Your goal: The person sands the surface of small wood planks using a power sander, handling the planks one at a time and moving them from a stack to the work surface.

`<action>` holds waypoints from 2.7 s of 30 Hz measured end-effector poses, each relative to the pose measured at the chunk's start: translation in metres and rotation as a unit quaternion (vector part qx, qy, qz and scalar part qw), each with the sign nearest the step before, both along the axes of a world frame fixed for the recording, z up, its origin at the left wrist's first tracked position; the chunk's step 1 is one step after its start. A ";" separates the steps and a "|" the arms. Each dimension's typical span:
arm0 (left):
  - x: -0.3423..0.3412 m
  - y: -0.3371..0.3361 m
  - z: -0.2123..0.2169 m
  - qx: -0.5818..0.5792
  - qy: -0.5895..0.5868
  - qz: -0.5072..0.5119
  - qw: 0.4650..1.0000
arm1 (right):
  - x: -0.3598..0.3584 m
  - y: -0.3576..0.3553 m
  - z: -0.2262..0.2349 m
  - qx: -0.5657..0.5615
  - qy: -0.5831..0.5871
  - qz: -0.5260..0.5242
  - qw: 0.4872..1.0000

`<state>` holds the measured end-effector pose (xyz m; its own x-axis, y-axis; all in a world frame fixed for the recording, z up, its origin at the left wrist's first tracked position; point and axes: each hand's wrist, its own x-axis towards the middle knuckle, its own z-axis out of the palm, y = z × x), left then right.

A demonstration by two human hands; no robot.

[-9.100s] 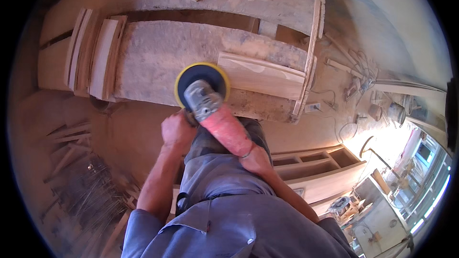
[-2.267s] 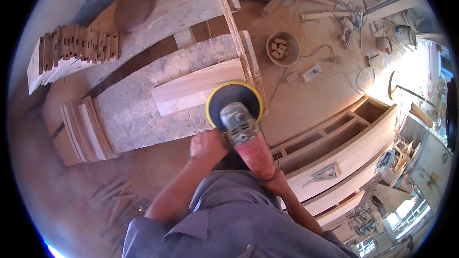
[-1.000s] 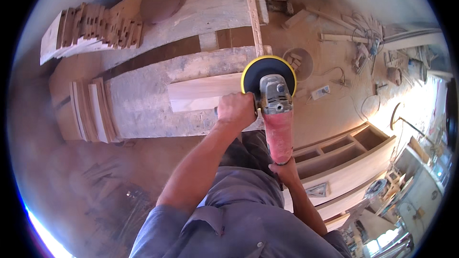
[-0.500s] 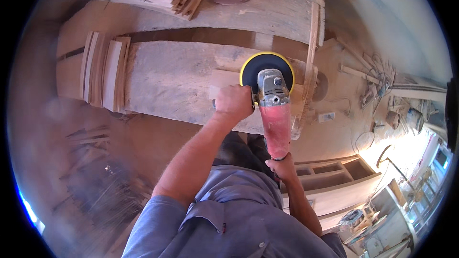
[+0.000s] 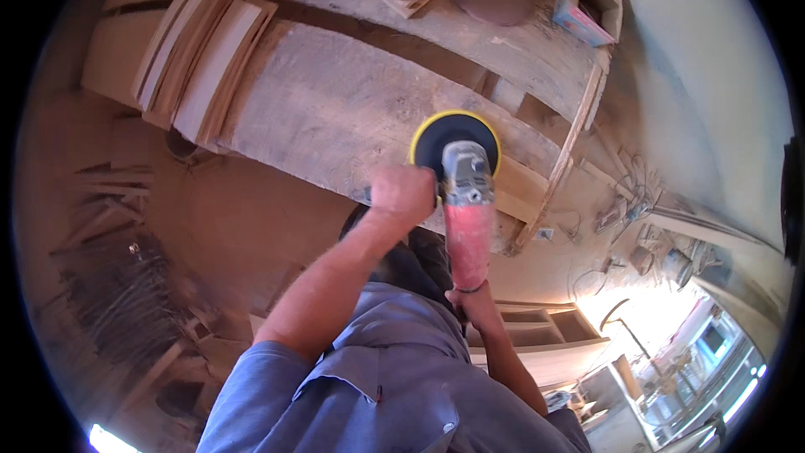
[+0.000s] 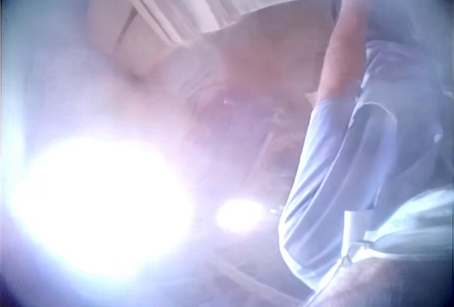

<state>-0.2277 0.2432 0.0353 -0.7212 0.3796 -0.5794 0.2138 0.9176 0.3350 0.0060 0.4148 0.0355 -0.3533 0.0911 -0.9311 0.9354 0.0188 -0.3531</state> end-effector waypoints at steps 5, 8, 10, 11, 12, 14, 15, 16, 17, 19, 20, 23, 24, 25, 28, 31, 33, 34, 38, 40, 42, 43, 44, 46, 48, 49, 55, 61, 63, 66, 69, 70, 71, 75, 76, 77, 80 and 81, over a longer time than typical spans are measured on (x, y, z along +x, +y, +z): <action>0.026 0.001 -0.006 0.053 -0.032 0.021 0.998 | 0.033 0.007 -0.007 0.030 0.017 0.005 0.999; 0.026 -0.011 -0.007 0.045 -0.023 0.064 0.997 | 0.021 0.003 -0.007 0.034 0.042 0.039 0.998; 0.016 -0.017 -0.005 0.030 -0.016 0.070 0.997 | 0.005 0.000 -0.003 0.042 0.059 0.071 0.995; 0.012 -0.018 -0.003 0.030 -0.016 0.069 0.997 | -0.001 0.000 -0.002 0.038 0.052 0.075 0.995; 0.010 -0.019 -0.001 0.029 -0.017 0.067 0.997 | -0.005 0.000 -0.001 0.035 0.045 0.078 0.995; 0.010 -0.012 -0.001 0.030 -0.010 0.062 0.998 | -0.005 0.006 -0.001 0.035 0.033 0.078 0.996; 0.015 -0.004 -0.004 0.030 -0.005 0.057 0.998 | 0.000 0.012 -0.002 0.037 0.027 0.072 0.996; 0.020 0.004 -0.004 0.029 0.002 0.053 0.998 | 0.007 0.019 -0.004 0.038 0.022 0.067 0.997; 0.024 0.014 -0.004 0.036 -0.007 0.033 0.999 | 0.018 0.026 -0.006 0.033 0.015 0.038 0.999; 0.032 0.039 -0.002 0.051 -0.025 -0.010 0.998 | 0.048 0.042 -0.012 0.021 0.000 -0.023 1.000; 0.037 0.052 -0.002 0.068 -0.046 -0.007 0.997 | 0.066 0.051 -0.016 0.019 0.001 -0.039 0.999; 0.054 0.087 -0.008 0.094 -0.060 -0.032 0.993 | 0.095 0.065 -0.021 0.011 0.003 -0.091 0.996; 0.059 0.094 -0.010 0.098 -0.058 -0.040 0.993 | 0.101 0.069 -0.018 0.008 0.001 -0.106 0.994; 0.061 0.101 -0.009 0.104 -0.055 -0.053 0.992 | 0.102 0.071 -0.015 0.006 0.000 -0.124 0.992; 0.060 0.105 -0.007 0.095 -0.057 -0.037 0.993 | 0.110 0.086 -0.023 0.005 0.044 -0.069 0.997; 0.050 0.086 -0.003 0.046 -0.064 0.037 0.996 | 0.075 0.088 -0.019 0.017 0.013 0.022 1.000; 0.037 0.061 -0.003 -0.019 -0.046 0.024 0.998 | 0.026 0.066 0.001 0.041 0.131 0.044 0.990; 0.037 0.047 -0.008 -0.014 -0.015 0.079 0.997 | 0.012 0.061 -0.001 0.032 0.120 0.064 0.990; 0.019 0.016 0.000 -0.088 0.043 0.128 0.987 | -0.017 0.049 -0.021 0.026 0.099 0.105 0.989; 0.014 0.018 -0.004 -0.091 0.041 0.118 0.988 | -0.025 0.051 -0.015 0.018 0.110 0.093 0.989; 0.013 0.033 -0.004 -0.085 0.040 0.087 0.992 | -0.020 0.060 -0.013 0.022 0.106 0.075 0.991; 0.015 0.045 -0.002 -0.082 0.040 0.073 0.993 | -0.014 0.067 -0.010 0.021 0.094 0.070 0.993; 0.018 0.058 -0.001 -0.079 0.039 0.060 0.994 | -0.008 0.074 -0.009 0.019 0.081 0.064 0.994; 0.033 0.090 -0.004 -0.058 0.059 0.030 0.996 | 0.012 0.098 -0.002 0.009 0.046 0.055 0.997; 0.044 0.125 -0.004 -0.020 0.007 -0.018 1.000 | 0.038 0.122 0.009 -0.015 0.049 -0.003 0.999; 0.051 0.142 -0.008 -0.009 -0.005 -0.033 0.999 | 0.059 0.127 0.002 0.029 0.061 -0.022 0.997; 0.085 0.211 -0.008 0.053 -0.017 -0.083 0.995 | 0.135 0.157 -0.024 0.054 0.010 -0.077 0.995; 0.090 0.214 -0.005 0.039 -0.053 -0.090 0.994 | 0.151 0.156 -0.032 0.059 0.025 -0.089 0.994; 0.092 0.204 -0.007 0.029 -0.048 -0.078 0.995 | 0.147 0.154 -0.031 0.058 0.034 -0.073 0.995; 0.084 0.190 -0.006 0.024 -0.044 -0.056 0.997 | 0.133 0.153 -0.028 0.040 0.029 -0.046 0.998; 0.074 0.172 -0.001 0.013 -0.027 -0.015 0.999 | 0.099 0.153 -0.014 0.016 0.029 -0.005 0.999; 0.069 0.164 0.001 0.007 -0.022 -0.010 1.000 | 0.084 0.148 -0.007 0.019 0.028 0.003 0.999; 0.063 0.155 0.003 0.001 -0.017 -0.005 1.000 | 0.071 0.142 -0.004 0.023 0.027 0.011 0.999; 0.045 0.119 0.003 -0.015 -0.013 0.036 0.999 | 0.041 0.127 -0.005 0.016 0.082 0.038 0.996; 0.040 0.109 0.006 -0.013 -0.014 0.046 0.999 | 0.032 0.125 -0.006 -0.001 0.080 0.038 0.996; 0.036 0.098 0.006 -0.017 -0.015 0.053 0.998 | 0.025 0.121 -0.006 -0.019 0.079 0.039 0.996; 0.024 0.072 0.003 -0.038 -0.023 0.081 0.996 | 0.010 0.103 -0.017 -0.038 0.095 0.056 0.993; 0.021 0.063 0.002 -0.036 -0.021 0.083 0.996 | 0.005 0.099 -0.017 -0.036 0.085 0.068 0.993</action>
